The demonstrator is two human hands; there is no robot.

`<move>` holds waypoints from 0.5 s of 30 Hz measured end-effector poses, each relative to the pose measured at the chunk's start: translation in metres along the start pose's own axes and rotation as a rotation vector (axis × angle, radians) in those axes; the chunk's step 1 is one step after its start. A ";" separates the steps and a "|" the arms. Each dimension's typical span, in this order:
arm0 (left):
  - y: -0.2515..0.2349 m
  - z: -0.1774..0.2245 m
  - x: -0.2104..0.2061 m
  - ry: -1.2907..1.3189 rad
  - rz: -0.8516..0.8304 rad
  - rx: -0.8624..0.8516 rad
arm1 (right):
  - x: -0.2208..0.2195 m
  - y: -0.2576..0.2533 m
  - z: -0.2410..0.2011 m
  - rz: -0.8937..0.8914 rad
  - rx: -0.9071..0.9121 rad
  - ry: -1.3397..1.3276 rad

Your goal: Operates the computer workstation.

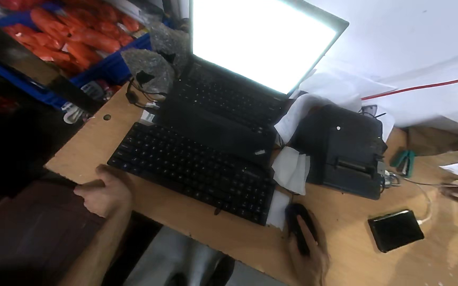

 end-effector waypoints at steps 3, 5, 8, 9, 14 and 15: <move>0.001 0.000 0.001 -0.005 -0.014 -0.007 | 0.001 0.000 0.000 -0.011 -0.002 0.003; 0.001 0.001 0.000 -0.007 0.015 0.003 | 0.001 0.000 0.000 -0.004 0.002 0.001; 0.002 0.001 -0.001 -0.005 0.029 0.004 | 0.000 -0.001 0.001 0.010 0.007 -0.012; 0.003 0.001 -0.001 -0.005 0.025 0.001 | 0.000 -0.001 0.001 0.013 0.007 -0.008; 0.001 0.000 -0.001 0.007 0.021 -0.019 | -0.001 0.000 0.003 0.005 -0.013 -0.009; 0.001 0.001 -0.001 0.010 0.023 -0.015 | -0.001 0.000 0.003 0.003 -0.016 -0.011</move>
Point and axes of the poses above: each hand's wrist, its own y-axis away from the middle knuckle, its own x-axis out of the back of the hand, z = x × y, the point moved 4 cm from there along -y, towards the middle knuckle, and after that the axes turned 13 degrees about -z, right-handed, at the moved point
